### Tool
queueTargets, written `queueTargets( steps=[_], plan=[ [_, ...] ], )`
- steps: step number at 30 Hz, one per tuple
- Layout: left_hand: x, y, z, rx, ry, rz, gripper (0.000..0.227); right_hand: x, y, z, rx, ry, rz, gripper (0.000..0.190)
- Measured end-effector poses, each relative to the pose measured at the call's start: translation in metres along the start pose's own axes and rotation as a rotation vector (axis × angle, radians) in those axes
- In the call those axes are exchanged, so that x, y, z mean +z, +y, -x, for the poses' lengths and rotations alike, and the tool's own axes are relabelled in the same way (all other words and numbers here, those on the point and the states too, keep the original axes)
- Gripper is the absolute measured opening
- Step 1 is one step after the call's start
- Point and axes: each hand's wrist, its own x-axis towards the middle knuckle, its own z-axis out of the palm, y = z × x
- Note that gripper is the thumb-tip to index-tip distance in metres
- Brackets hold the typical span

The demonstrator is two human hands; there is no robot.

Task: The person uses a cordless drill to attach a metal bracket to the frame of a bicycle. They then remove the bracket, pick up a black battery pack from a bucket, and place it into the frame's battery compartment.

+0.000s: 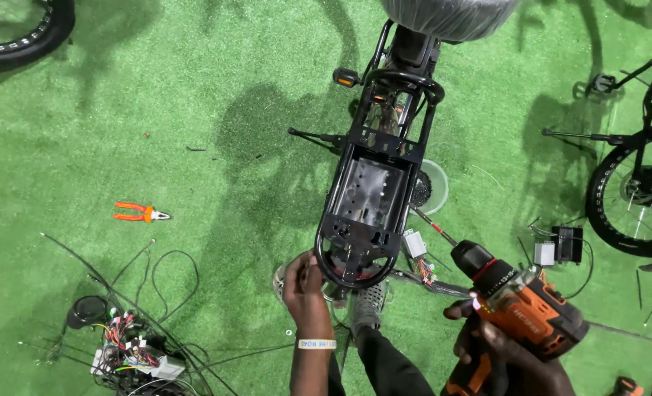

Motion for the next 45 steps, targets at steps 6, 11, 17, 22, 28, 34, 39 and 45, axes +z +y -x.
queueTargets(
  steps=[6, 11, 17, 22, 28, 34, 39, 45],
  plan=[
    [0.022, 0.041, 0.03, 0.474, -0.035, -0.505, 0.026, -0.059, 0.038, -0.026, -0.089, -0.11, -0.028, 0.049],
    [0.074, 0.066, -0.002, 0.907, -0.424, -0.979, 0.022, -0.038, 0.05, -0.067, -0.025, 0.008, -0.158, 0.053],
    [0.161, 0.085, -0.031, 0.389, -0.864, -1.92, 0.032, 0.0, 0.044, -0.097, 0.043, 0.085, -0.213, 0.045],
    [0.167, 0.022, -0.082, 0.696, -1.075, -2.041, 0.041, 0.008, 0.059, -0.117, 0.06, 0.104, -0.122, 0.042],
    [0.165, -0.012, -0.104, 0.854, -1.006, -1.898, 0.03, 0.004, 0.082, -0.145, -0.102, 0.11, -0.133, 0.04],
    [0.153, 0.014, -0.074, 0.76, -0.912, -1.778, 0.01, 0.0, 0.073, -0.138, -0.038, 0.095, -0.094, 0.043],
    [0.108, 0.061, -0.024, 1.209, -0.372, -0.899, 0.011, -0.024, 0.074, -0.138, -0.088, 0.059, -0.067, 0.028],
    [-0.004, -0.032, -0.037, 0.123, -0.086, -0.597, 0.015, -0.023, 0.07, -0.127, -0.017, 0.148, -0.049, 0.026]
  ],
)
